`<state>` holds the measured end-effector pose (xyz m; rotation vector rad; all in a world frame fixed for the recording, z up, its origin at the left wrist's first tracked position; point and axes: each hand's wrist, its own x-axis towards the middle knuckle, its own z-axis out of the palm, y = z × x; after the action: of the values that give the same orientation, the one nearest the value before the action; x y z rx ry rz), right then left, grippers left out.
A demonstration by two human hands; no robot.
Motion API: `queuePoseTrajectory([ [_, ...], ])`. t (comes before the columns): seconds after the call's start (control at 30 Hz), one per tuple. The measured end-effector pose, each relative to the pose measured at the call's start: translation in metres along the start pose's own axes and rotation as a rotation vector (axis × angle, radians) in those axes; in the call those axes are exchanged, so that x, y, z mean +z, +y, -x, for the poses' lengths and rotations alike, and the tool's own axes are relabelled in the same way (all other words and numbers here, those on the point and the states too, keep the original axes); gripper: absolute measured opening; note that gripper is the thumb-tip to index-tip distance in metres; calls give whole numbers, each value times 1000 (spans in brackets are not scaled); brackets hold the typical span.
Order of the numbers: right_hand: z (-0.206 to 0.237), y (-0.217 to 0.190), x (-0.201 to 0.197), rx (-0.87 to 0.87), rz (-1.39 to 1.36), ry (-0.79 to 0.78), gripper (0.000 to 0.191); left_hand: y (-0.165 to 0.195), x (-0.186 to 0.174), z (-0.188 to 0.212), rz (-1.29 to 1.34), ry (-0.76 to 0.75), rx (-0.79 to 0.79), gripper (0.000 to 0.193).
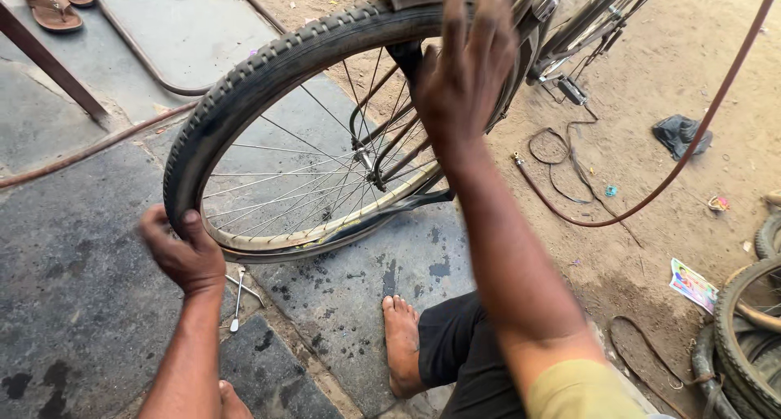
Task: The person uses a metal tool to scrape a bicycle inner tube, then inserts the inner tube into the tire and seats the tire onto the rim by hand. The person works on the rear wheel of a bicycle that is mounted on a stand.
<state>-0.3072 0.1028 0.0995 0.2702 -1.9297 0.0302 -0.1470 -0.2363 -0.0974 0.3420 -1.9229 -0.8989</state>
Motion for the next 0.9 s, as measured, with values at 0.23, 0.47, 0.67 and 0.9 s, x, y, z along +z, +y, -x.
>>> queuePoseTrajectory([
  [0.23,-19,40,18,-114,-120,-127,65,160,21,-22,507,-274,326,14],
  [0.47,-9,10,13,-9,-184,-93,66,260,138,-48,972,-347,-461,28],
  [0.67,-9,-3,10,53,-153,-31,60,269,170,-41,824,-139,-485,16],
  [0.9,-6,2,9,32,-184,-45,58,268,164,-29,871,-111,-238,23],
])
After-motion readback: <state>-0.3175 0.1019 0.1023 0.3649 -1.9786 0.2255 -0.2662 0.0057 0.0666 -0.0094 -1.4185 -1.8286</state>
